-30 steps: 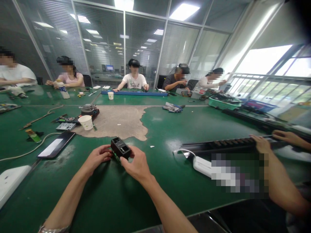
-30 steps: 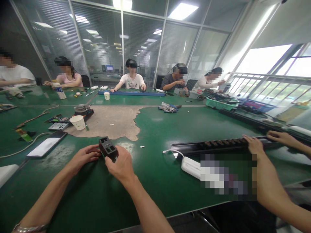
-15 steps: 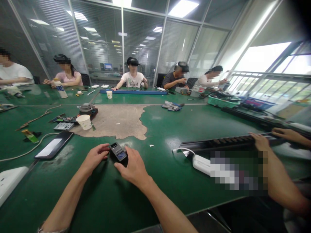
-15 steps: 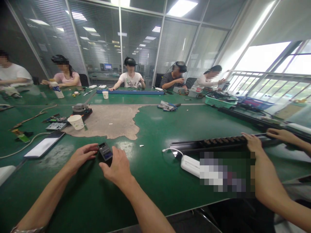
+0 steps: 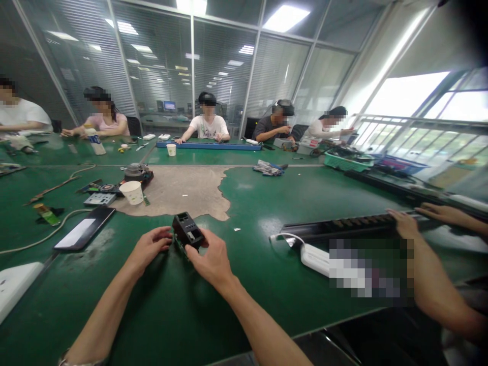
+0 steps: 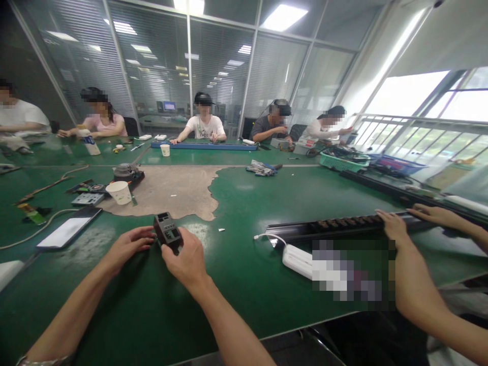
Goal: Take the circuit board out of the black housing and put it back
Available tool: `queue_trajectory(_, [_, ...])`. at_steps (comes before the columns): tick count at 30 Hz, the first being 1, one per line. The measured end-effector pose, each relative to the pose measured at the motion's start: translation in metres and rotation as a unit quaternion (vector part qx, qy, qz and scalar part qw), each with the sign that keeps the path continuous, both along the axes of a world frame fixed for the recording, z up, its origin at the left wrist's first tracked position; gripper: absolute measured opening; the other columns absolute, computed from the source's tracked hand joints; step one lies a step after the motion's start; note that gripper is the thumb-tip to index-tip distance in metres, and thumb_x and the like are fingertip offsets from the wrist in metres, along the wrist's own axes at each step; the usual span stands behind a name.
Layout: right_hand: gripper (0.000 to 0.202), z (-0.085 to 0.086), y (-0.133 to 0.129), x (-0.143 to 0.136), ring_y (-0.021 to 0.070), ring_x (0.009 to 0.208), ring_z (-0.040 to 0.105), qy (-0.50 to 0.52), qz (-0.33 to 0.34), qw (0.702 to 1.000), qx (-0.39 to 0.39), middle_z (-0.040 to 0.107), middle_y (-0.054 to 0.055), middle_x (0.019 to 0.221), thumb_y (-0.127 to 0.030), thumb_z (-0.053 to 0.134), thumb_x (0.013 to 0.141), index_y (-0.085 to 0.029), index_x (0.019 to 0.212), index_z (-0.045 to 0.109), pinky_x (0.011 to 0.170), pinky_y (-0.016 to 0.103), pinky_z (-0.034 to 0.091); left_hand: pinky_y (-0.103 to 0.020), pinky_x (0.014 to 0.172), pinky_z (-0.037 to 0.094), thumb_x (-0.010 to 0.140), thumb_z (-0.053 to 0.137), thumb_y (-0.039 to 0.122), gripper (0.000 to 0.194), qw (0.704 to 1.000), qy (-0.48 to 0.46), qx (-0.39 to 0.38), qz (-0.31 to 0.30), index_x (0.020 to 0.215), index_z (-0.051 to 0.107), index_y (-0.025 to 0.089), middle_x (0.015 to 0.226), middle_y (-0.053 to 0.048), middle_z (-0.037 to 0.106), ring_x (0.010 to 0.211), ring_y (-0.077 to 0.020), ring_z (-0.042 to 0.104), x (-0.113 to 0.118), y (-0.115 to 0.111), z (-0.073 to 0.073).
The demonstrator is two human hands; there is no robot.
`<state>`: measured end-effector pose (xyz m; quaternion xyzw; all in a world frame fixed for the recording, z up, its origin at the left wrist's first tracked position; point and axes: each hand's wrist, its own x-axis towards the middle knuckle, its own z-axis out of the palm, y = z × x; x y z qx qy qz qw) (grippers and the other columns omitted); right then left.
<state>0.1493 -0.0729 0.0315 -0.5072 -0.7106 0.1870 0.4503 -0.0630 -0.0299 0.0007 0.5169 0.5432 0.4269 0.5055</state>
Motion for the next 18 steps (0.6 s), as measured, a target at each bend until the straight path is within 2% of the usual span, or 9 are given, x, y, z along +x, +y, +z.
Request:
queue_trajectory(4, [0.03, 0.006, 0.008, 0.011, 0.0182, 0.083, 0.062, 0.022, -0.052, 0.998, 0.007, 0.068, 0.002, 0.094, -0.025, 0.06, 0.08, -0.022, 0.109, 0.062, 0.077, 0.028, 0.048, -0.037, 0.083, 0.052, 0.072, 0.069, 0.038, 0.059, 1.0, 0.0, -0.003, 0.009, 0.124, 0.057, 0.011, 0.111, -0.016, 0.068, 0.098, -0.0254, 0.067, 0.0, -0.001, 0.0])
queue_trajectory(10, [0.022, -0.001, 0.017, 0.025, 0.0199, 0.077, 0.061, -0.065, -0.129, 0.989, -0.036, 0.068, 0.003, 0.085, -0.023, 0.059, 0.073, -0.022, 0.095, 0.064, 0.068, 0.027, 0.045, -0.038, 0.083, 0.052, 0.071, 0.069, 0.036, 0.058, 1.0, 0.012, -0.007, 0.013, 0.123, 0.059, 0.012, 0.11, -0.016, 0.068, 0.099, -0.0256, 0.066, 0.0, -0.001, 0.001])
queue_trajectory(18, [0.024, -0.009, 0.017, 0.028, 0.0234, 0.084, 0.062, -0.129, -0.139, 0.978, -0.085, 0.067, 0.008, 0.09, -0.025, 0.063, 0.074, -0.019, 0.096, 0.062, 0.075, 0.032, 0.045, -0.038, 0.084, 0.052, 0.07, 0.07, 0.037, 0.059, 1.0, 0.009, -0.009, 0.016, 0.122, 0.059, 0.012, 0.111, -0.016, 0.068, 0.099, -0.0261, 0.067, 0.002, -0.002, 0.004])
